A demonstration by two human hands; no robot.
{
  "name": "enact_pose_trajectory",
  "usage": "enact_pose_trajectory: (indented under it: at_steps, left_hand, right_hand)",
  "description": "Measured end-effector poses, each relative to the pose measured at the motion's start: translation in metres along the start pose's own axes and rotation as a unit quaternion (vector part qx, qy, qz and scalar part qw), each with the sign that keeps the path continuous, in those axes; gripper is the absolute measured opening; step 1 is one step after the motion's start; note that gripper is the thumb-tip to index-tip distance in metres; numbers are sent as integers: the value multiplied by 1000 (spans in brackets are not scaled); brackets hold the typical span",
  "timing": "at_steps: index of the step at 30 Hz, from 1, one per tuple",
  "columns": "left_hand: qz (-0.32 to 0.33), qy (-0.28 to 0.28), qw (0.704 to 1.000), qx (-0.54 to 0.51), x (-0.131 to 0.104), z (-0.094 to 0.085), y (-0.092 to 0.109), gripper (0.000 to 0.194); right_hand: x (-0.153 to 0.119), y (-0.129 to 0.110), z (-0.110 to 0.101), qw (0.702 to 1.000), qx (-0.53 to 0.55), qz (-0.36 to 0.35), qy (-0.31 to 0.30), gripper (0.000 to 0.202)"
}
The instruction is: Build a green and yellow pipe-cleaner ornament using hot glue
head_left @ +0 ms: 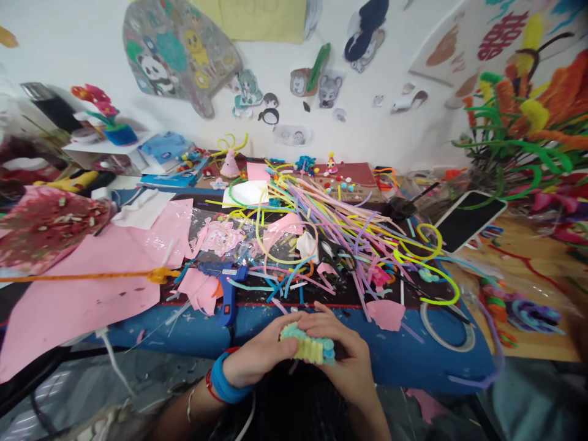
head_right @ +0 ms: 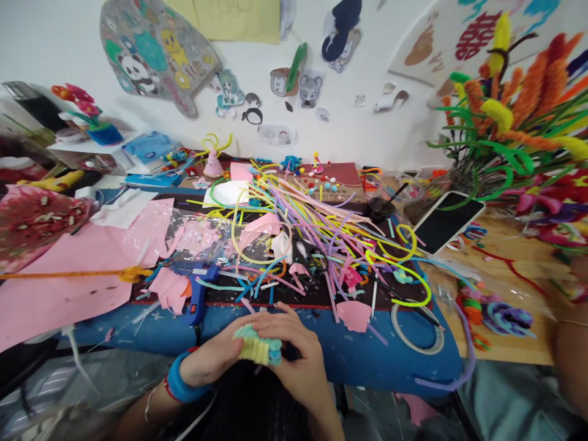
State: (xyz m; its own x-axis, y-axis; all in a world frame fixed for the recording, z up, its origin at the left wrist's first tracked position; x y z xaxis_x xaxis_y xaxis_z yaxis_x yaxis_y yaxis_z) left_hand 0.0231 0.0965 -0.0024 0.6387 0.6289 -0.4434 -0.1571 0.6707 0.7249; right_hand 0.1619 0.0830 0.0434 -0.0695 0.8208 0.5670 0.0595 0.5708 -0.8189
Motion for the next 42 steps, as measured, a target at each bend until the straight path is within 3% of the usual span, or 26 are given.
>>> enact_pose_trajectory:
  at_steps: [5, 12, 20, 23, 25, 27, 29, 33, 37, 40, 42]
  left_hand:
    - [4, 24, 998, 57, -4, 5, 19, 60]
    - [25, 37, 994, 102, -3, 6, 20, 63]
    - [70, -92, 988, 103, -9, 13, 27, 99]
    - [80, -71, 983, 149, -16, 10, 29, 99]
    - [92, -38, 975, 199, -20, 8, 33, 87]
    - [124, 42, 953, 274, -23, 3, 42, 51]
    - [172, 144, 911, 346, -26, -3, 54, 20]
    - [274, 253, 823, 430, -23, -6, 78, 29]
    - [299, 319, 727, 529, 1, -10, 92, 22]
    - [306, 338, 665, 592, 26, -14, 99, 32]
    - [316, 328, 642, 617, 37, -12, 103, 33]
  right_hand:
    - [-3, 2, 1, 999, 31, -7, -7, 21]
    - [-14, 6, 5, 1000, 5, 7, 18, 10]
    - [-15, 3, -2, 997, 34, -42, 47, 14]
    - [-20, 6, -11, 999, 1, -25, 45, 18]
    - [-25, 12, -20, 998, -36, -9, 57, 14]
    - [-31, 17, -32, 993, -84, -10, 77, 13]
    - [-35, 21, -42, 985, -149, -19, 84, 15]
    - [-35, 27, -49, 965, -254, -5, 59, 18]
    - [-31, 30, -47, 949, -313, -10, 41, 19]
    - [-29, 32, -47, 938, -343, -23, 37, 21]
    - [-30, 34, -48, 933, -356, -31, 32, 23]
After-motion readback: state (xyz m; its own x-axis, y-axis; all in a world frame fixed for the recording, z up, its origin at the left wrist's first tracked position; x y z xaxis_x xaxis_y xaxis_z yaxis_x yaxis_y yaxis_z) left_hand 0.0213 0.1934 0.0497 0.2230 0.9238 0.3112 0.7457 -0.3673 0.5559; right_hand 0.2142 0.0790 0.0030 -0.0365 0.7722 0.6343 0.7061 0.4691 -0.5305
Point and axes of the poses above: each hand's wrist, its own x-axis towards the middle knuckle, its own z-axis out of the palm, y = z × x, the point moved 5 cm from there along x, towards the middle knuckle, and after that the axes turned 11 degrees about -z, right-handed, at the moved point
